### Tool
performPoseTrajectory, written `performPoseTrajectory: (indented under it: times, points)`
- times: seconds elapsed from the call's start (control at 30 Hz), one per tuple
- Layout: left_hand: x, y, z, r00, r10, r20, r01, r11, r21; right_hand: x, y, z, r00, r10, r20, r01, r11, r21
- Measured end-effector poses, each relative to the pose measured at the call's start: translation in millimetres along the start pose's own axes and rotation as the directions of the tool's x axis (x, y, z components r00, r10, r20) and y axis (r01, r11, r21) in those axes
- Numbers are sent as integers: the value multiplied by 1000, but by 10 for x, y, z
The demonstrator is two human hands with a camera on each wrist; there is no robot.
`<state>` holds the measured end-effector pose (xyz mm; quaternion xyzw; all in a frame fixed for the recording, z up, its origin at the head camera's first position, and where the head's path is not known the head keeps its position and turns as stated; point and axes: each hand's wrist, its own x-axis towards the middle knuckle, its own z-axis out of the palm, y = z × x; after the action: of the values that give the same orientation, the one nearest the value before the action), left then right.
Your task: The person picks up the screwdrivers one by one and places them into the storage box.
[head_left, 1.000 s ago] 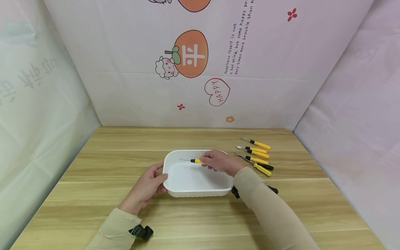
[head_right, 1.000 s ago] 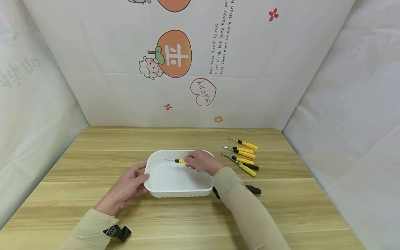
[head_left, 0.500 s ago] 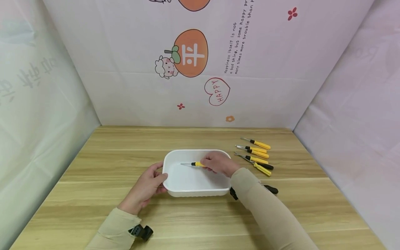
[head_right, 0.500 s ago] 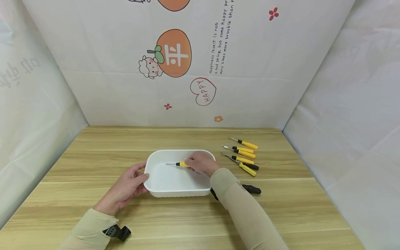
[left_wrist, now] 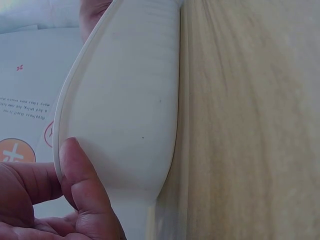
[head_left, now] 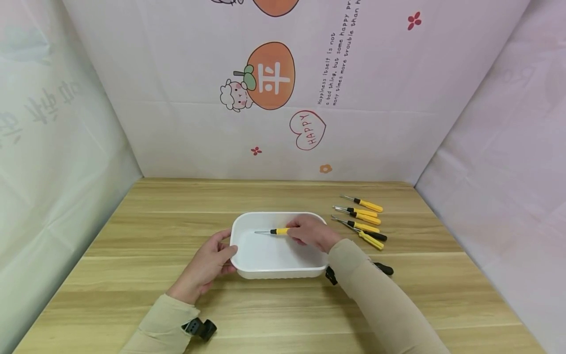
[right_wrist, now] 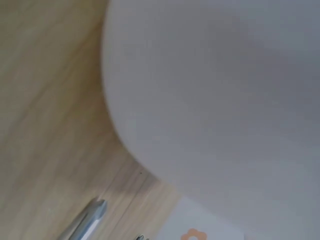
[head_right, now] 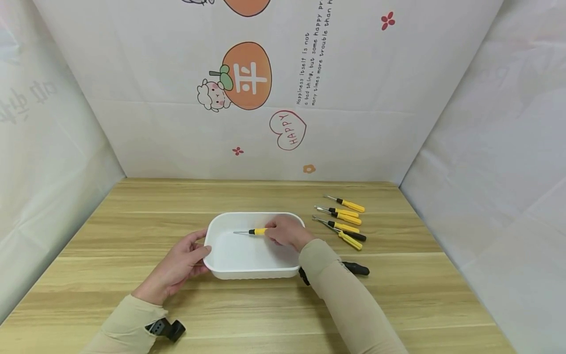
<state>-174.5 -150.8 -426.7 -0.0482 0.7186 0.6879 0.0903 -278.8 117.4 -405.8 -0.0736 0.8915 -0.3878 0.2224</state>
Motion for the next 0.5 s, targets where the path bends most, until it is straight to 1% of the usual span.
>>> performPoseTrajectory:
  times: [0.1, 0.3, 0.4, 0.5]
  points:
    - [8, -1, -1, 1000, 1, 2, -1, 1000, -2, 5, 6, 7, 1000, 10, -7, -10, 1000, -2]
    - [-15, 8, -5, 1000, 5, 11, -5, 1000, -5, 20, 17, 32, 999, 2, -44, -5, 997, -79]
    - [-24, 13, -7, 1000, 7, 15, -7, 1000, -5, 22, 11, 47, 999, 10, -54, -15, 996, -89]
    - [-23, 13, -8, 1000, 7, 16, -7, 1000, -4, 16, 10, 58, 998, 19, -61, -24, 997, -78]
